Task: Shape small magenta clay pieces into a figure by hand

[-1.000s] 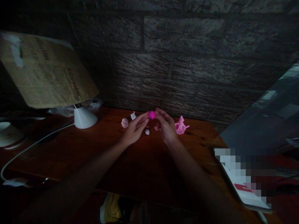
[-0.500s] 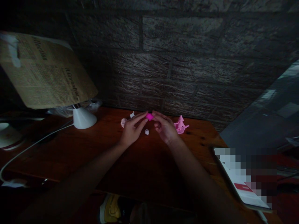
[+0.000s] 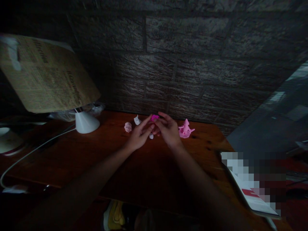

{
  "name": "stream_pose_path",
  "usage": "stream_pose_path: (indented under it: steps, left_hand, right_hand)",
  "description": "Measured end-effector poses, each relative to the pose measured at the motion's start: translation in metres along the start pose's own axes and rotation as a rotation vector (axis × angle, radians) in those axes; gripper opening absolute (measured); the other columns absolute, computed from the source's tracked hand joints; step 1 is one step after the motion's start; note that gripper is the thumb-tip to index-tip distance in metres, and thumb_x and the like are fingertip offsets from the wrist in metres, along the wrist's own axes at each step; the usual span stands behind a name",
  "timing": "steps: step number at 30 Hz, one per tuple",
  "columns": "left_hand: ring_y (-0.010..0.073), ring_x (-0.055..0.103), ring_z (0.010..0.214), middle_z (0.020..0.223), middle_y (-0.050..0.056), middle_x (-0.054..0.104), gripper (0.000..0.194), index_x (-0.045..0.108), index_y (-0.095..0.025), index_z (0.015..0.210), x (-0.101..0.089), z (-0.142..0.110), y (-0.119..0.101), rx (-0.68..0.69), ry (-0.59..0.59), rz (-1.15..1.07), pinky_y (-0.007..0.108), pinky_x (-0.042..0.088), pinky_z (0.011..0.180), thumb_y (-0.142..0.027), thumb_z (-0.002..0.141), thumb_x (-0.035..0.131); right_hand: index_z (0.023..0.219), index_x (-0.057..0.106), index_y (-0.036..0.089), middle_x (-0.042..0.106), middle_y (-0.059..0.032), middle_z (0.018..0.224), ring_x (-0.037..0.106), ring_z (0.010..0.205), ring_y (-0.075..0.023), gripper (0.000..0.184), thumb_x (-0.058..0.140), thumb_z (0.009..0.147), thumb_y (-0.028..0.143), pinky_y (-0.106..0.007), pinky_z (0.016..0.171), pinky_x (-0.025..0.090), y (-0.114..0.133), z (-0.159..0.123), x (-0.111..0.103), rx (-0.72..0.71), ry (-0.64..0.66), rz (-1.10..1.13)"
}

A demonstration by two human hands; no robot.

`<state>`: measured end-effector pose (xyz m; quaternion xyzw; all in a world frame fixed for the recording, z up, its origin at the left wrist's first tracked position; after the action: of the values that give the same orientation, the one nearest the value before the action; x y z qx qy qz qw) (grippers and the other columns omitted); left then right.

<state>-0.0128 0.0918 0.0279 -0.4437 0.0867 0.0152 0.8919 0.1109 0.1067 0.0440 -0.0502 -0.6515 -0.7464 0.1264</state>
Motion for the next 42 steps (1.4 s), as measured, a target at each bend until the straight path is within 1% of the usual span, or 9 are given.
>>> stream_pose_path:
  steps: [3,6,12,17,21,25,29,36,42]
  left_hand:
    - [0.0256,0.066,0.121,0.141,0.013,0.062,0.052,0.047,-0.029,0.15,0.001,-0.001,-0.001,-0.003,-0.001,0.01,0.038,0.063,0.089,-0.035,0.098,0.056]
    - [0.0275,0.061,0.128,0.146,0.014,0.058,0.054,0.046,-0.03,0.15,0.003,-0.002,-0.005,0.009,0.013,0.003,0.04,0.062,0.092,-0.034,0.097,0.058]
    - [0.0275,0.062,0.127,0.151,0.012,0.053,0.052,0.047,-0.031,0.15,0.003,-0.005,-0.008,0.017,0.029,-0.015,0.044,0.06,0.097,-0.033,0.098,0.057]
    - [0.0265,0.068,0.117,0.149,0.012,0.056,0.054,0.046,-0.03,0.15,0.002,-0.004,0.004,-0.063,0.042,-0.072,0.042,0.061,0.093,-0.041,0.098,0.056]
    - [0.0276,0.062,0.125,0.145,0.013,0.059,0.055,0.047,-0.028,0.149,0.001,-0.001,0.011,-0.074,-0.018,-0.199,0.041,0.06,0.093,-0.045,0.098,0.056]
    - [0.029,0.059,0.13,0.145,0.014,0.058,0.056,0.046,-0.028,0.149,0.003,0.001,0.009,-0.07,-0.019,-0.272,0.043,0.059,0.095,-0.046,0.097,0.058]
    - [0.0282,0.06,0.128,0.143,0.014,0.06,0.053,0.048,-0.027,0.148,0.001,-0.001,-0.001,-0.036,-0.023,-0.156,0.041,0.06,0.094,-0.042,0.098,0.058]
    - [0.0261,0.068,0.116,0.14,0.018,0.061,0.054,0.046,-0.02,0.149,0.002,-0.007,-0.021,0.087,-0.024,0.216,0.038,0.063,0.089,-0.034,0.098,0.057]
    - [0.0266,0.066,0.119,0.137,0.018,0.063,0.052,0.047,-0.02,0.147,0.0,-0.006,-0.019,0.108,-0.037,0.145,0.037,0.065,0.086,-0.033,0.098,0.057]
  right_hand:
    - [0.109,0.069,0.021,0.067,0.0035,0.058,0.059,0.045,-0.0114,0.045,0.084,0.068,0.032,-0.022,0.04,0.039,-0.002,0.001,-0.004,0.028,-0.046,0.038]
    - [0.102,0.07,0.023,0.069,0.0032,0.06,0.059,0.046,-0.0111,0.04,0.085,0.066,0.034,-0.022,0.04,0.039,-0.002,0.002,-0.008,0.057,-0.079,0.07]
    - [0.097,0.072,0.023,0.07,0.0033,0.062,0.055,0.042,-0.0086,0.04,0.087,0.062,0.036,-0.021,0.039,0.035,0.003,-0.001,-0.005,0.023,-0.068,0.091]
    - [0.099,0.073,0.023,0.067,0.0047,0.056,0.054,0.041,-0.0093,0.041,0.087,0.064,0.038,-0.021,0.038,0.033,0.002,-0.002,-0.001,0.016,-0.034,0.071]
    - [0.103,0.072,0.023,0.068,0.0036,0.061,0.055,0.041,-0.0099,0.042,0.084,0.067,0.041,-0.022,0.039,0.035,0.002,-0.001,-0.001,-0.001,-0.031,0.026]
    - [0.111,0.071,0.022,0.066,0.0043,0.057,0.054,0.04,-0.0103,0.05,0.083,0.068,0.045,-0.023,0.039,0.037,0.001,0.0,-0.001,-0.011,-0.021,-0.028]
    - [0.108,0.072,0.021,0.066,0.0037,0.058,0.056,0.043,-0.011,0.047,0.082,0.069,0.046,-0.023,0.041,0.039,-0.001,0.001,-0.003,0.024,-0.016,-0.017]
    - [0.092,0.072,0.02,0.071,0.0017,0.067,0.054,0.045,-0.0067,0.033,0.084,0.063,0.031,-0.019,0.041,0.038,-0.009,0.004,-0.01,0.139,-0.05,0.088]
    - [0.105,0.07,0.019,0.073,-0.0005,0.074,0.058,0.049,-0.0091,0.046,0.085,0.065,0.035,-0.021,0.044,0.041,0.0,0.004,-0.01,0.046,-0.046,-0.022]
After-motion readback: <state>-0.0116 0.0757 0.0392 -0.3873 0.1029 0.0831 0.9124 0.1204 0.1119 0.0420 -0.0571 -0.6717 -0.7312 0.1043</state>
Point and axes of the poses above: each hand's wrist, its own z-axis towards the middle knuckle, its own x-axis out of the palm, y = z × x, the point moved 9 cm from there along z, towards the middle knuckle
